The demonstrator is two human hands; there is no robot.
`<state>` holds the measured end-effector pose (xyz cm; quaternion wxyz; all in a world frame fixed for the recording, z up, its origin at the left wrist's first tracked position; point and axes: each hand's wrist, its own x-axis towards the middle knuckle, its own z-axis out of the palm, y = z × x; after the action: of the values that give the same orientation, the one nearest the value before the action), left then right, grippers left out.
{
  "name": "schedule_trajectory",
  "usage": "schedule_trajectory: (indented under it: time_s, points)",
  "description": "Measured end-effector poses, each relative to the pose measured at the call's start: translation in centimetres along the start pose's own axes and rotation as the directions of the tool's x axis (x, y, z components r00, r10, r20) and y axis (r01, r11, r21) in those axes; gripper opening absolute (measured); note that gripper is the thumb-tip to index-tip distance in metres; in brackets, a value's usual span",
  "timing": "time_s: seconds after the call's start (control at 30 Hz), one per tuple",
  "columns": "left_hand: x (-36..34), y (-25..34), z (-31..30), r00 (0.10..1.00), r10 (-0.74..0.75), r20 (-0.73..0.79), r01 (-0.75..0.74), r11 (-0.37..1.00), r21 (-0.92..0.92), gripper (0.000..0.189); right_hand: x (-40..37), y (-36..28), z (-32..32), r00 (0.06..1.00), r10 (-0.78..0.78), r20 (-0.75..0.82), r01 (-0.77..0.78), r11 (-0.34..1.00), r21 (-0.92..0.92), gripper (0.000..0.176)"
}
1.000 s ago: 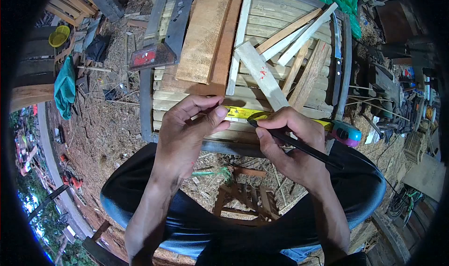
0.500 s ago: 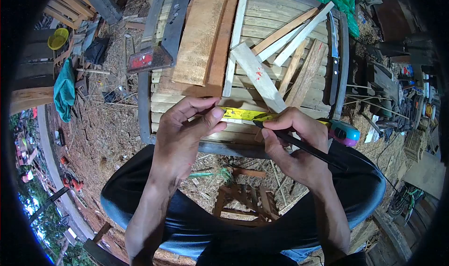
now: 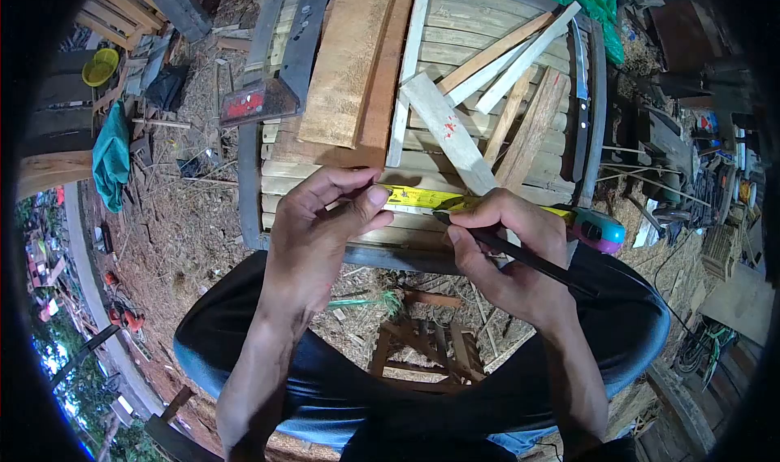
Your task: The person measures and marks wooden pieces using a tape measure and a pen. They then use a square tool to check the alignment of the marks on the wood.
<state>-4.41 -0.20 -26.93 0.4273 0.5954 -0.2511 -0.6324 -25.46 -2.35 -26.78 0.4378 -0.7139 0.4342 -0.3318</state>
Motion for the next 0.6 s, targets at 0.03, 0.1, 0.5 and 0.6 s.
schedule_trajectory:
  time_s: [0.03,0.1,0.5,0.6]
  points:
    - [-0.02,0.02,0.02,1.0,0.001,0.0,-0.001,1.0,0.0,0.024,0.02,-0.02,-0.02,1.0,-0.001,0.0,0.001,1.0,0.0,0.011]
    - [-0.04,0.09,0.07,1.0,0.003,0.0,-0.003,1.0,0.011,0.024,0.04,-0.07,-0.04,1.0,-0.004,-0.001,0.004,1.0,-0.005,0.011]
    - [0.01,0.07,0.03,1.0,0.008,0.005,-0.008,1.0,0.018,0.025,-0.08,0.21,0.07,1.0,0.019,-0.011,-0.018,0.999,0.047,0.016]
    - [0.09,-0.11,-0.14,1.0,0.008,0.014,-0.008,1.0,-0.008,0.025,-0.18,-0.2,-0.58,0.995,0.083,-0.054,-0.08,0.996,0.05,0.014]
